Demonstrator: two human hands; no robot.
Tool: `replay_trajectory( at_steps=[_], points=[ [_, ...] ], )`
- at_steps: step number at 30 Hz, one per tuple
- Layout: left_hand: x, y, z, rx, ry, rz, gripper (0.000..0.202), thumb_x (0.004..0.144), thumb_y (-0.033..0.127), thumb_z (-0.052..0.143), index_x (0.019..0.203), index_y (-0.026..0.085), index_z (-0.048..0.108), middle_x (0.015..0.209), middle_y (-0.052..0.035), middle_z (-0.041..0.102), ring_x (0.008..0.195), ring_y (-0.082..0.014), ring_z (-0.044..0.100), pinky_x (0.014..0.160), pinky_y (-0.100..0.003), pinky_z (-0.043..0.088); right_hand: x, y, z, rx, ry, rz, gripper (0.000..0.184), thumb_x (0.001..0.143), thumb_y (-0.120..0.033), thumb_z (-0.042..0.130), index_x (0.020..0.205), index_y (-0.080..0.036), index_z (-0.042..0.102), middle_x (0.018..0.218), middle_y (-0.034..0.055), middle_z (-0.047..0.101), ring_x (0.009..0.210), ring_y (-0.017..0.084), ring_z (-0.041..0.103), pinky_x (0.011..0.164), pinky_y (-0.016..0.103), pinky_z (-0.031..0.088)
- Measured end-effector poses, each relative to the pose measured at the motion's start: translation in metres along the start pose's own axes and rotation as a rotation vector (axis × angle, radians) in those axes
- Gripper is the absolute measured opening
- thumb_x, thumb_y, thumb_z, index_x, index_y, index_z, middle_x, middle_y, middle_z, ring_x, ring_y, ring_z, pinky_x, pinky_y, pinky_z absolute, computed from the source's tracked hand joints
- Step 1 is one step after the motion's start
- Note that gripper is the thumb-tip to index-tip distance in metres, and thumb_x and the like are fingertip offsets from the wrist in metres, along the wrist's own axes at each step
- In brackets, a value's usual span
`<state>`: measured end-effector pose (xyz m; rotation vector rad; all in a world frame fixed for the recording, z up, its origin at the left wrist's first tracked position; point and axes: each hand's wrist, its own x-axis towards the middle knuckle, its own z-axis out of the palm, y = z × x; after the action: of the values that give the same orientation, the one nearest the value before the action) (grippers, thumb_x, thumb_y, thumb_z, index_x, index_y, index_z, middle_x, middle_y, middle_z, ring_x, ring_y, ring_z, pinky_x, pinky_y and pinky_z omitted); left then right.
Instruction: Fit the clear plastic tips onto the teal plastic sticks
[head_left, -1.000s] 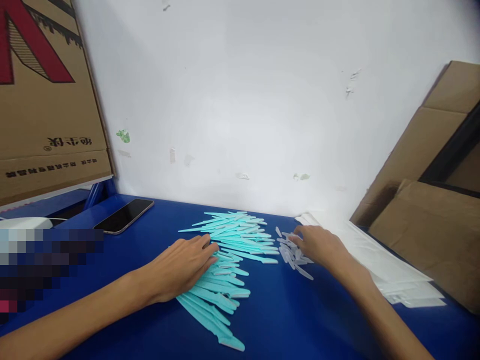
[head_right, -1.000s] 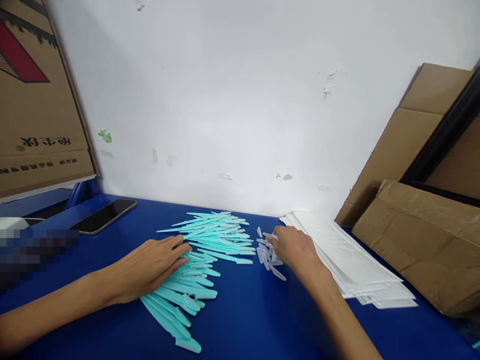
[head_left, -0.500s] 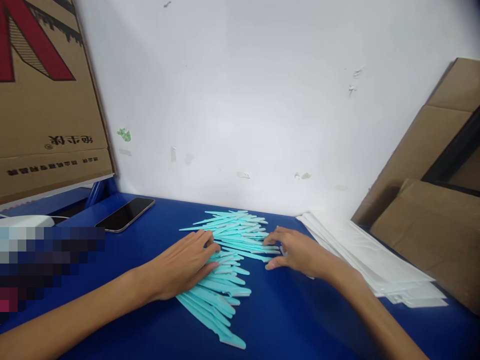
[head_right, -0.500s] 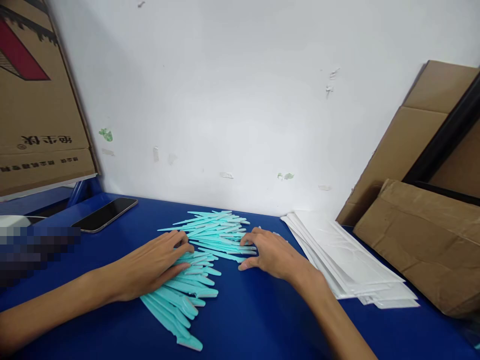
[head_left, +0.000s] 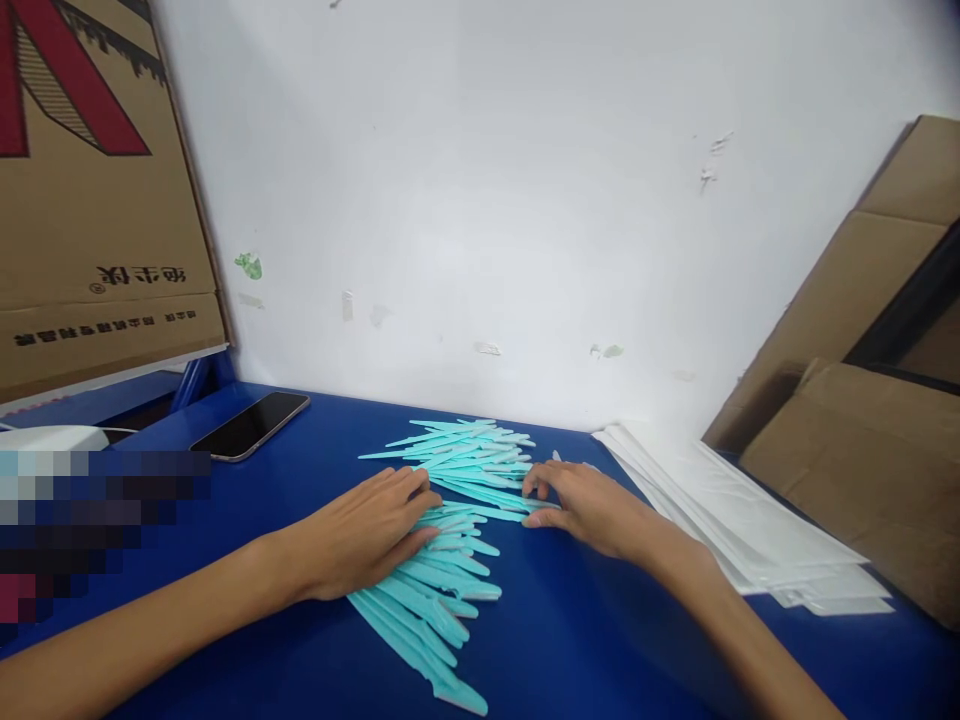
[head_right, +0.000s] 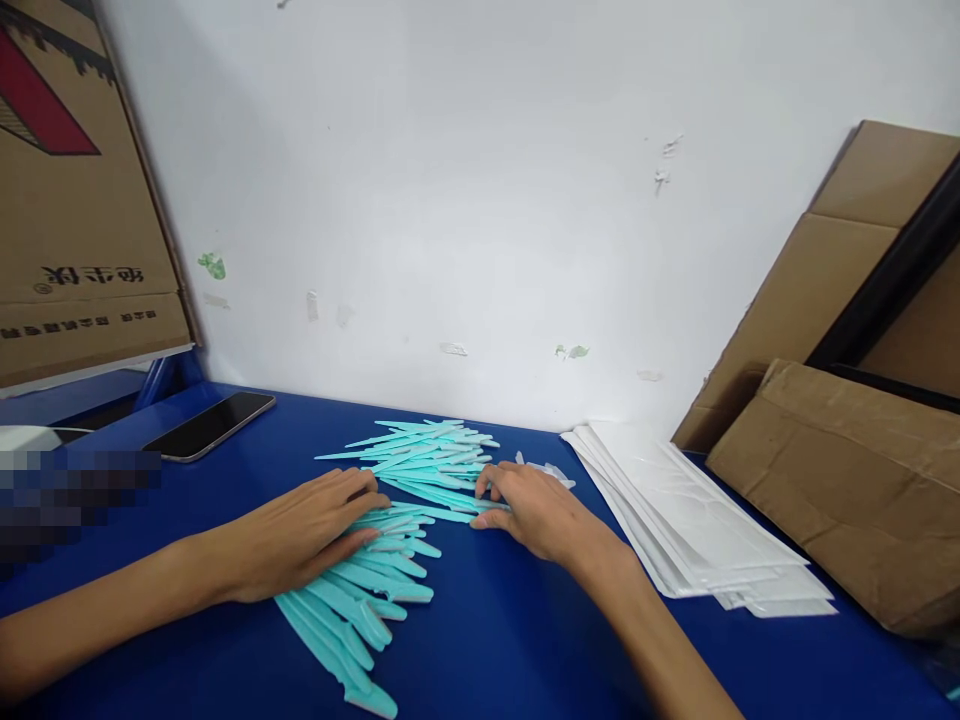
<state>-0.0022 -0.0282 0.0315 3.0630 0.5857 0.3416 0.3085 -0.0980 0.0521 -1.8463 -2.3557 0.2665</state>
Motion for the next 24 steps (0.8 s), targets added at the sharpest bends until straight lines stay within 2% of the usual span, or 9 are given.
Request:
replay_trajectory(
  at_steps=[4,7,10,13,16,19,24],
  points=[
    [-0.001,0.002,-0.001,-0.043,-0.004,0.044,0.024,0.109,0.03,0.042,0.124,0.021,0.058,0.111,-0.0071,0.059,0.094,-0.0215,0.059,0.088,-0.035,0.048,-0.002,0.0,-0.001,-0.034,-0.005,0.002,0.028,0.095,-0.044,0.068,0.114,-0.023,0.067,0.109,0.0048,0.071,0.097,0.024,0.068,0.079,0.033,0.046],
    [-0.001,0.005,-0.003,-0.049,-0.013,0.049,0.023,0.109,0.029,0.043,0.124,0.021,0.058,0.112,-0.0073,0.059,0.095,-0.0212,0.058,0.088,-0.034,0.049,-0.005,-0.008,-0.001,-0.086,-0.011,-0.003,0.023,0.098,-0.039,0.066,0.113,-0.021,0.067,0.111,0.0061,0.071,0.1,0.025,0.068,0.08,0.032,0.046],
    [-0.001,0.008,-0.002,-0.036,-0.019,0.05,0.021,0.108,0.028,0.043,0.122,0.021,0.058,0.111,-0.0072,0.059,0.095,-0.0216,0.058,0.086,-0.034,0.049,-0.006,-0.024,0.002,-0.168,-0.019,-0.021,0.014,0.1,-0.028,0.063,0.11,-0.018,0.065,0.111,0.0085,0.07,0.094,0.024,0.069,0.076,0.032,0.046],
    [-0.001,0.009,-0.001,-0.03,0.002,0.063,0.021,0.108,0.029,0.044,0.12,0.022,0.059,0.109,-0.007,0.059,0.093,-0.0212,0.058,0.084,-0.034,0.049,-0.005,-0.045,0.011,-0.261,-0.016,-0.044,0.012,0.102,-0.024,0.06,0.107,-0.014,0.063,0.107,0.0109,0.068,0.083,0.024,0.07,0.068,0.032,0.045],
    [0.0,0.01,0.0,-0.024,0.014,0.07,0.02,0.108,0.029,0.044,0.119,0.022,0.059,0.109,-0.0072,0.059,0.091,-0.0209,0.058,0.081,-0.032,0.049,-0.003,-0.058,0.021,-0.339,0.001,-0.066,0.013,0.104,-0.022,0.054,0.108,-0.012,0.062,0.105,0.0127,0.068,0.088,0.027,0.069,0.065,0.033,0.044],
    [0.0,0.01,-0.001,-0.01,-0.004,0.062,0.019,0.108,0.028,0.045,0.12,0.022,0.058,0.11,-0.0075,0.059,0.092,-0.0213,0.059,0.082,-0.033,0.049,-0.004,-0.063,0.025,-0.389,0.016,-0.089,0.016,0.107,-0.022,0.048,0.105,-0.014,0.061,0.104,0.0127,0.068,0.092,0.028,0.068,0.069,0.035,0.046],
    [0.001,0.012,-0.004,-0.001,-0.031,0.052,0.02,0.108,0.026,0.044,0.12,0.021,0.058,0.109,-0.0078,0.059,0.094,-0.0223,0.059,0.085,-0.034,0.05,-0.006,-0.064,0.025,-0.456,0.043,-0.128,0.02,0.108,-0.023,0.043,0.105,-0.015,0.062,0.11,0.0133,0.068,0.101,0.03,0.064,0.086,0.043,0.048]
  ],
)
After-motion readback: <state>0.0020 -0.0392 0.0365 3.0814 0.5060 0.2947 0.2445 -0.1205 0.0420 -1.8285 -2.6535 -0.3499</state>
